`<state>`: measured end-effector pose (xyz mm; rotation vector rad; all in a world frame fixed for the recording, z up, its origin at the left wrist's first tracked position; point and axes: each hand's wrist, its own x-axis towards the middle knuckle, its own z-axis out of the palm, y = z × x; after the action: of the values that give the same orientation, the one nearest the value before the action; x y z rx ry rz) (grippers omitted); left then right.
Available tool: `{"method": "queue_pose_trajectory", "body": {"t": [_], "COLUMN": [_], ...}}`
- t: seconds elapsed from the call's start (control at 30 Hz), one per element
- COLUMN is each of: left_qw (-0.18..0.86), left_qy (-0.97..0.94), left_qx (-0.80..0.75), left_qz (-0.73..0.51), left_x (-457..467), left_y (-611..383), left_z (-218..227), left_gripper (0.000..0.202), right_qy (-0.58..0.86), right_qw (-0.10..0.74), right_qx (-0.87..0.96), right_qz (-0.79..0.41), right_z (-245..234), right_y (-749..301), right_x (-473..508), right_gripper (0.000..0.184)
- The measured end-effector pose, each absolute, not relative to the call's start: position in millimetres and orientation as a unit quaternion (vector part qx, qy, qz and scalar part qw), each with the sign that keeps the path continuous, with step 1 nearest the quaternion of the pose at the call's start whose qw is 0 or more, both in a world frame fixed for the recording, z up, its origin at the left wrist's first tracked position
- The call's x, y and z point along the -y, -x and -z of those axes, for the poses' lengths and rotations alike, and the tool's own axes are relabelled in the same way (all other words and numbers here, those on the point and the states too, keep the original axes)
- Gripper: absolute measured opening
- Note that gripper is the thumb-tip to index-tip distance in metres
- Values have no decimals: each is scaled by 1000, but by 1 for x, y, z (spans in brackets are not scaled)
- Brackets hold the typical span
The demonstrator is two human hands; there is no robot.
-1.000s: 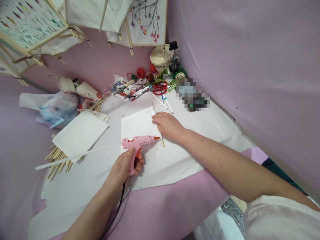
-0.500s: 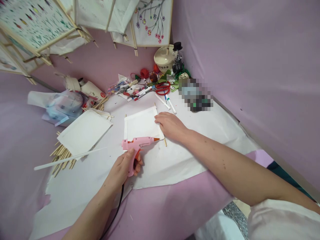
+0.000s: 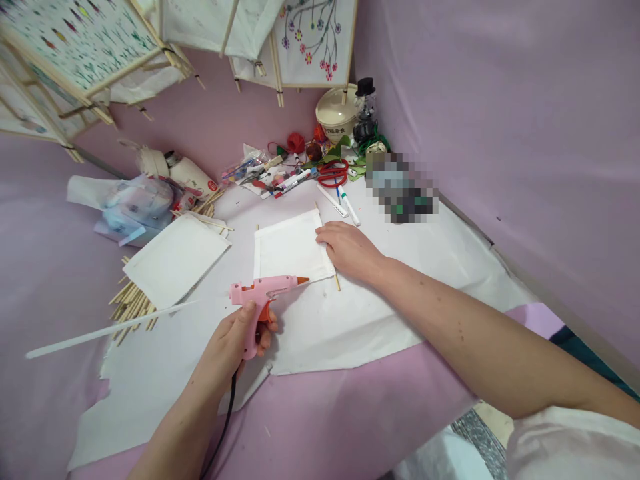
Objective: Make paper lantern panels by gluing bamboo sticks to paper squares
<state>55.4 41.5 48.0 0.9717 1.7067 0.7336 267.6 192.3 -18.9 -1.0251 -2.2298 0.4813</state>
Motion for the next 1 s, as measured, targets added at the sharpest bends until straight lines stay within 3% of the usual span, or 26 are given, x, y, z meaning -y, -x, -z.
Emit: {"method": "queue_pose_trajectory", "body": {"t": [0.57, 1.0], "left_qw": [482, 477], "left_qy": [-408, -382], "left_qx": [-720, -739], "left_qz": [-287, -283], "left_x": [-39, -31], "left_y": [-39, -16], "left_z": [-44, -41], "left_gripper": [47, 58], "right_qy": [398, 405], "right_qw": [296, 294], "right_qx": [851, 846], "right_qz": [-173, -184], "right_z": [19, 17], "right_y": [-269, -270], "right_x": [-191, -190], "right_gripper": [40, 40]}}
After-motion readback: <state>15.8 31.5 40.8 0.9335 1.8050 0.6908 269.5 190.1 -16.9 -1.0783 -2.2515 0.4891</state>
